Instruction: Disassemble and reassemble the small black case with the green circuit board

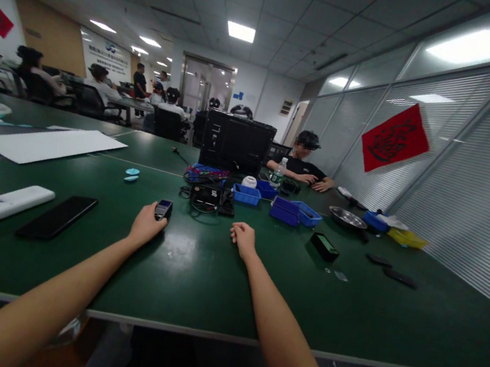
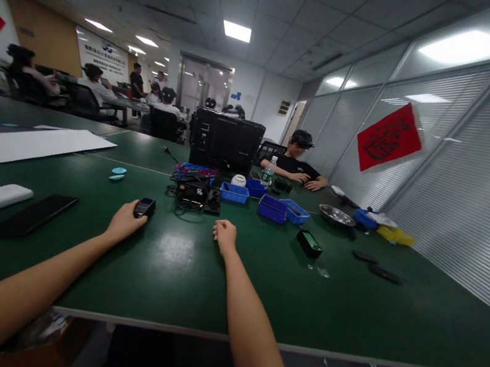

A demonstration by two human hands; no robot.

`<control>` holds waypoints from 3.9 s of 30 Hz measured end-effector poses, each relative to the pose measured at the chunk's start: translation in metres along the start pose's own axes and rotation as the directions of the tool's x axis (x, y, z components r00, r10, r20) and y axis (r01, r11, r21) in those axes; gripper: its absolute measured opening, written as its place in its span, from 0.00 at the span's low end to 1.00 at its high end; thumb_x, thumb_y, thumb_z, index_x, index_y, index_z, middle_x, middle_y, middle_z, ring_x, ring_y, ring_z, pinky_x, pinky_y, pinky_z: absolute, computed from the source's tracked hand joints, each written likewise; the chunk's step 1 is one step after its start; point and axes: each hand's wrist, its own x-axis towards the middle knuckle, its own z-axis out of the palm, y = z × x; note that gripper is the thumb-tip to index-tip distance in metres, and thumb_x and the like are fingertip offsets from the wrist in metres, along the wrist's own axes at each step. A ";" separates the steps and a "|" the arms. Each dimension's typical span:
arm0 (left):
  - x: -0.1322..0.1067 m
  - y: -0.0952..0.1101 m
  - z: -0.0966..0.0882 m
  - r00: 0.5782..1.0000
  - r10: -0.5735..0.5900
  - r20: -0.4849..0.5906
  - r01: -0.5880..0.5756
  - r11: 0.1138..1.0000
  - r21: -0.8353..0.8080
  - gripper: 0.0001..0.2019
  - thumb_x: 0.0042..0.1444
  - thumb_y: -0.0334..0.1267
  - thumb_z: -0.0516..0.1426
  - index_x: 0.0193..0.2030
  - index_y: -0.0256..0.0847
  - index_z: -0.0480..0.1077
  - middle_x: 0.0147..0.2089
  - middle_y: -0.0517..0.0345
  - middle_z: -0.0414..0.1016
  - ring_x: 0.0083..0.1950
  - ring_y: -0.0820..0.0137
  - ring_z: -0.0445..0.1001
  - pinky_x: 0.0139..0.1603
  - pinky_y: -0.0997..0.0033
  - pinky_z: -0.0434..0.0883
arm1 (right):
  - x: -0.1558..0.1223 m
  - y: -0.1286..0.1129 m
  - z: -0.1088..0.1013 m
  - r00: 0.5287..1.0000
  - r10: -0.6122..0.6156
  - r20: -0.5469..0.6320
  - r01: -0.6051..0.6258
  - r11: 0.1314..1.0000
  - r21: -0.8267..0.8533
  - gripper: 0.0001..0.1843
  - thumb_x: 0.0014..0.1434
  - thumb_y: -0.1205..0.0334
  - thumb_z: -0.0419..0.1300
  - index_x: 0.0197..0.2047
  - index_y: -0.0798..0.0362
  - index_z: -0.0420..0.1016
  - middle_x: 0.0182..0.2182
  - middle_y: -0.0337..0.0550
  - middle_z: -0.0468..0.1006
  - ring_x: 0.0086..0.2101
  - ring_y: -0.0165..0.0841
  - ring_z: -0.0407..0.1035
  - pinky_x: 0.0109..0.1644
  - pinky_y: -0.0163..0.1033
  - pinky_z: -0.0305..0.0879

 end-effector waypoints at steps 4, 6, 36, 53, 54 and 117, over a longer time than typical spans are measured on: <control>0.014 -0.025 -0.015 0.997 -0.069 -0.037 0.070 0.996 0.048 0.32 0.46 0.44 0.52 0.58 0.31 0.55 0.53 0.41 0.63 0.54 0.57 0.63 0.52 0.63 0.62 | 0.002 0.001 -0.005 0.999 -0.012 0.045 0.009 0.999 0.045 0.08 0.43 0.65 0.53 0.29 0.59 0.68 0.20 0.38 0.70 0.14 0.22 0.58 0.14 0.28 0.53; 0.020 -0.034 -0.019 0.993 -0.101 -0.056 0.105 0.992 0.066 0.32 0.46 0.46 0.52 0.57 0.33 0.56 0.52 0.41 0.63 0.53 0.56 0.64 0.51 0.62 0.63 | 0.004 0.002 -0.007 0.997 -0.006 0.075 0.001 0.998 0.069 0.09 0.43 0.64 0.54 0.29 0.59 0.68 0.20 0.38 0.71 0.14 0.22 0.59 0.14 0.28 0.53; 0.028 -0.049 -0.026 0.894 -0.359 -0.269 0.388 0.920 0.059 0.32 0.47 0.50 0.52 0.56 0.32 0.56 0.51 0.37 0.61 0.52 0.51 0.61 0.49 0.57 0.60 | 0.002 -0.003 -0.022 0.973 0.051 0.226 -0.061 0.997 0.038 0.09 0.43 0.65 0.57 0.30 0.59 0.69 0.22 0.40 0.72 0.18 0.23 0.62 0.16 0.28 0.57; 0.018 -0.037 -0.022 0.948 -0.248 -0.199 0.280 0.948 0.152 0.28 0.46 0.50 0.52 0.51 0.33 0.60 0.47 0.39 0.64 0.48 0.54 0.65 0.46 0.61 0.63 | 0.001 -0.005 -0.022 0.970 0.053 0.237 -0.056 0.998 0.007 0.08 0.45 0.65 0.57 0.31 0.59 0.69 0.23 0.40 0.72 0.18 0.23 0.62 0.17 0.28 0.58; 0.016 -0.034 -0.022 0.954 -0.234 -0.187 0.265 0.951 0.161 0.28 0.46 0.50 0.51 0.51 0.33 0.60 0.47 0.39 0.64 0.48 0.54 0.65 0.45 0.61 0.63 | 0.002 -0.004 -0.022 0.970 0.050 0.239 -0.053 0.999 0.007 0.08 0.45 0.65 0.57 0.31 0.58 0.69 0.23 0.40 0.72 0.18 0.23 0.62 0.17 0.28 0.58; -0.037 0.102 0.082 0.878 0.409 0.249 -0.281 0.861 -0.424 0.23 0.48 0.34 0.52 0.53 0.39 0.61 0.46 0.53 0.69 0.42 0.69 0.69 0.46 0.68 0.66 | 0.002 -0.038 -0.085 0.957 0.094 -0.273 -0.289 0.335 -0.897 0.27 0.50 0.54 0.55 0.50 0.59 0.60 0.46 0.62 0.67 0.46 0.48 0.63 0.42 0.50 0.62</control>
